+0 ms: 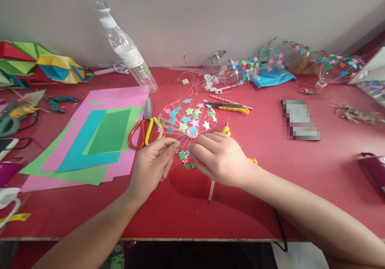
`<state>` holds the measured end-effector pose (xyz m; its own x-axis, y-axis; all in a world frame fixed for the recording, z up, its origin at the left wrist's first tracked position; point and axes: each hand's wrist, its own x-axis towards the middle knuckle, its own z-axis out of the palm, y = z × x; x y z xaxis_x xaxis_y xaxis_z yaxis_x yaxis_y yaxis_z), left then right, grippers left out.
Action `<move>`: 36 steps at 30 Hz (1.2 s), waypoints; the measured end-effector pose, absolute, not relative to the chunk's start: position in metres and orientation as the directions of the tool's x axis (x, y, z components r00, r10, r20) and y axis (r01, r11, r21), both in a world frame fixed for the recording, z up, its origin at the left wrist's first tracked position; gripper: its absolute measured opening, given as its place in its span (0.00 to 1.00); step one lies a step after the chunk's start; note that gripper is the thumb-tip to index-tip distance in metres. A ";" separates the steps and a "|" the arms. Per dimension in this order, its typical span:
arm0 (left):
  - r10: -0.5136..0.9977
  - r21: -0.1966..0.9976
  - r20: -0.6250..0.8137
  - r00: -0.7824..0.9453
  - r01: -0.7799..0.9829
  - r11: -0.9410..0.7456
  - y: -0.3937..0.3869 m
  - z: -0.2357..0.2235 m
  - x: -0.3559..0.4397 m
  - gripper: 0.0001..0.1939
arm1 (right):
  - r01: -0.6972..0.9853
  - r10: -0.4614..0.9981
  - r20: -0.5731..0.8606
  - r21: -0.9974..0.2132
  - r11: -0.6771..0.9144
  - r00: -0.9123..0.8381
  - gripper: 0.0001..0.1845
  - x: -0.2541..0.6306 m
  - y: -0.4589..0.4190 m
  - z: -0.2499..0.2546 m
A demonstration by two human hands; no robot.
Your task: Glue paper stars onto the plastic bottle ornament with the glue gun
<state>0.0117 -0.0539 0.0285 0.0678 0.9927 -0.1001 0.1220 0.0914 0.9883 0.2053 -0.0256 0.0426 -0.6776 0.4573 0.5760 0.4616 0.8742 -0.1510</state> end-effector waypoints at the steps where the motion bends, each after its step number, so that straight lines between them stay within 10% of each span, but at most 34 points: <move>1: 0.992 0.988 -0.103 0.067 0.124 0.094 -0.054 0.029 0.012 0.12 | 0.462 0.458 0.575 -0.151 0.874 -0.678 0.06 0.205 -0.026 0.043; 36: 0.979 0.877 0.162 0.125 0.437 -0.201 -0.062 0.018 0.021 0.12 | 0.643 0.663 0.490 -0.242 0.727 -0.565 0.10 0.196 -0.035 0.031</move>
